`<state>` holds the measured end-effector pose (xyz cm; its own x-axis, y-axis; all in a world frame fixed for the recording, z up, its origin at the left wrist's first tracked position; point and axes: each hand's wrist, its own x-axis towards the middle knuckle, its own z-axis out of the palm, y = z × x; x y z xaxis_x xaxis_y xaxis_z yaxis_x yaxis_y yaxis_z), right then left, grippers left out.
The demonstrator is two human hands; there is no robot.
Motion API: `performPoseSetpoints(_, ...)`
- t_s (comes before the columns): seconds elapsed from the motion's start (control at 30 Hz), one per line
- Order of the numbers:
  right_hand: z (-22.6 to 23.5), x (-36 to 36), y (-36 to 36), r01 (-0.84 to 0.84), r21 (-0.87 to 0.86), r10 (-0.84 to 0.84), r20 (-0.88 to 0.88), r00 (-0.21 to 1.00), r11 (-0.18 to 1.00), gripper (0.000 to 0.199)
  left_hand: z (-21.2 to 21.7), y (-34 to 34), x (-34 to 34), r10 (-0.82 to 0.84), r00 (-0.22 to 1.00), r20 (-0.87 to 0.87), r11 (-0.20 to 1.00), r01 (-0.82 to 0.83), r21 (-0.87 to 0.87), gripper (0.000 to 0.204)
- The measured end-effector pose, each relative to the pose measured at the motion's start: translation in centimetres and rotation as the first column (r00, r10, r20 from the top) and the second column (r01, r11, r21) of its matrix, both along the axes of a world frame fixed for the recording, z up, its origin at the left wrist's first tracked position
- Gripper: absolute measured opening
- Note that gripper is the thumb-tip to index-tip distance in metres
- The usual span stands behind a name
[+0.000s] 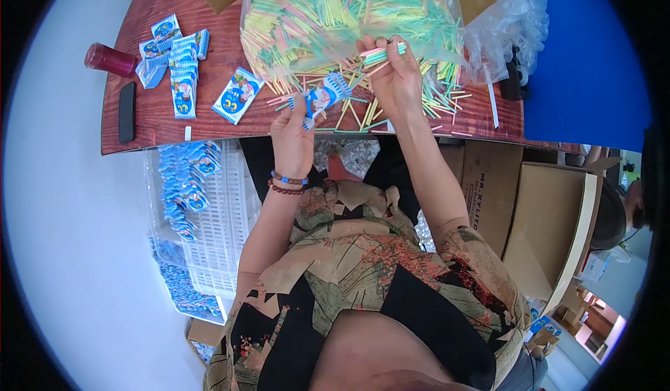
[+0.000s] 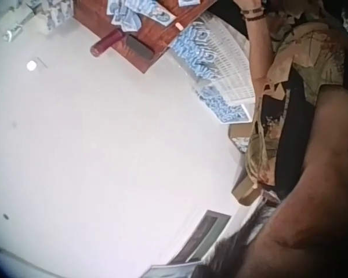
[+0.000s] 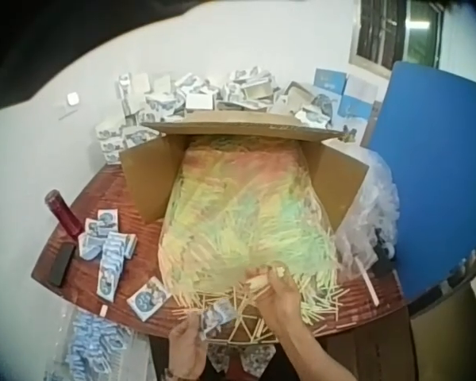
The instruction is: Packing small blue packets and shredded iridescent material into boxes.
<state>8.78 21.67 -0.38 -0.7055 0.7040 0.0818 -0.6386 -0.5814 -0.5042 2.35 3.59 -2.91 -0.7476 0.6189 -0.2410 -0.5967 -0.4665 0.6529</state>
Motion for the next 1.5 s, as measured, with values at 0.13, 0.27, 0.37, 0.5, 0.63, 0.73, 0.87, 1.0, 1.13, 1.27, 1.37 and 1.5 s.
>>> performPoseSetpoints(0.13,1.4,-0.7,-1.3,0.025,-0.074,-0.028,-0.040,0.999,0.997,0.008,0.0,1.6,0.0,0.012,1.000,0.008,1.000,-0.012,-0.009,0.019)
performPoseSetpoints(0.27,2.2,-1.5,-2.4,0.066,-0.013,-0.067,-0.080,0.995,0.998,0.009,0.0,2.4,0.2,0.064,0.998,0.028,0.997,-0.062,-0.056,0.019)
performPoseSetpoints(0.37,2.9,-2.1,-3.6,0.122,0.062,-0.117,-0.077,0.990,0.991,0.009,0.1,2.3,0.1,0.067,0.996,0.066,0.996,-0.063,-0.068,0.018)
performPoseSetpoints(0.5,3.1,-2.4,-3.9,0.213,0.221,-0.191,-0.114,0.975,0.952,0.007,0.4,2.4,0.2,0.054,0.995,0.079,0.998,-0.051,-0.045,0.018)
performPoseSetpoints(0.63,3.2,-2.5,-4.9,0.239,0.365,-0.211,-0.118,0.970,0.900,0.007,0.5,2.2,0.3,0.042,0.995,0.092,0.999,-0.040,-0.022,0.017)
performPoseSetpoints(0.73,3.0,-2.1,-5.9,0.275,0.483,-0.303,-0.022,0.953,0.831,0.009,1.0,2.5,0.5,0.077,0.992,0.102,0.997,-0.075,-0.024,0.018)
performPoseSetpoints(0.87,2.6,-2.3,-7.3,0.293,0.401,-0.359,0.100,0.928,0.868,0.009,0.9,2.2,0.7,0.113,0.990,0.087,0.993,-0.115,0.019,0.018)
performPoseSetpoints(1.0,2.6,-2.0,-7.7,0.266,0.305,-0.318,0.135,0.938,0.914,0.009,1.2,2.7,0.9,0.222,0.973,0.072,0.975,-0.222,0.001,0.017)
performPoseSetpoints(1.13,2.6,-1.6,-7.3,0.166,0.427,-0.290,0.244,0.925,0.889,0.013,0.6,3.0,0.4,0.215,0.976,0.022,0.975,-0.216,0.059,0.017)
performPoseSetpoints(1.27,2.9,-2.2,-6.5,-0.008,0.589,-0.227,0.324,0.919,0.808,0.027,0.0,2.9,-0.5,0.184,0.980,0.078,0.973,-0.193,0.127,0.017)
performPoseSetpoints(1.37,2.9,-2.1,-5.7,-0.101,0.636,-0.190,0.373,0.908,0.765,0.035,-0.6,2.7,-1.1,0.092,0.984,0.156,0.973,-0.122,0.197,0.022)
performPoseSetpoints(1.5,4.7,-2.2,-6.5,-0.201,0.630,-0.082,0.390,0.917,0.750,0.038,-0.8,2.3,-1.8,-0.015,0.979,0.203,0.934,-0.059,0.352,0.028)
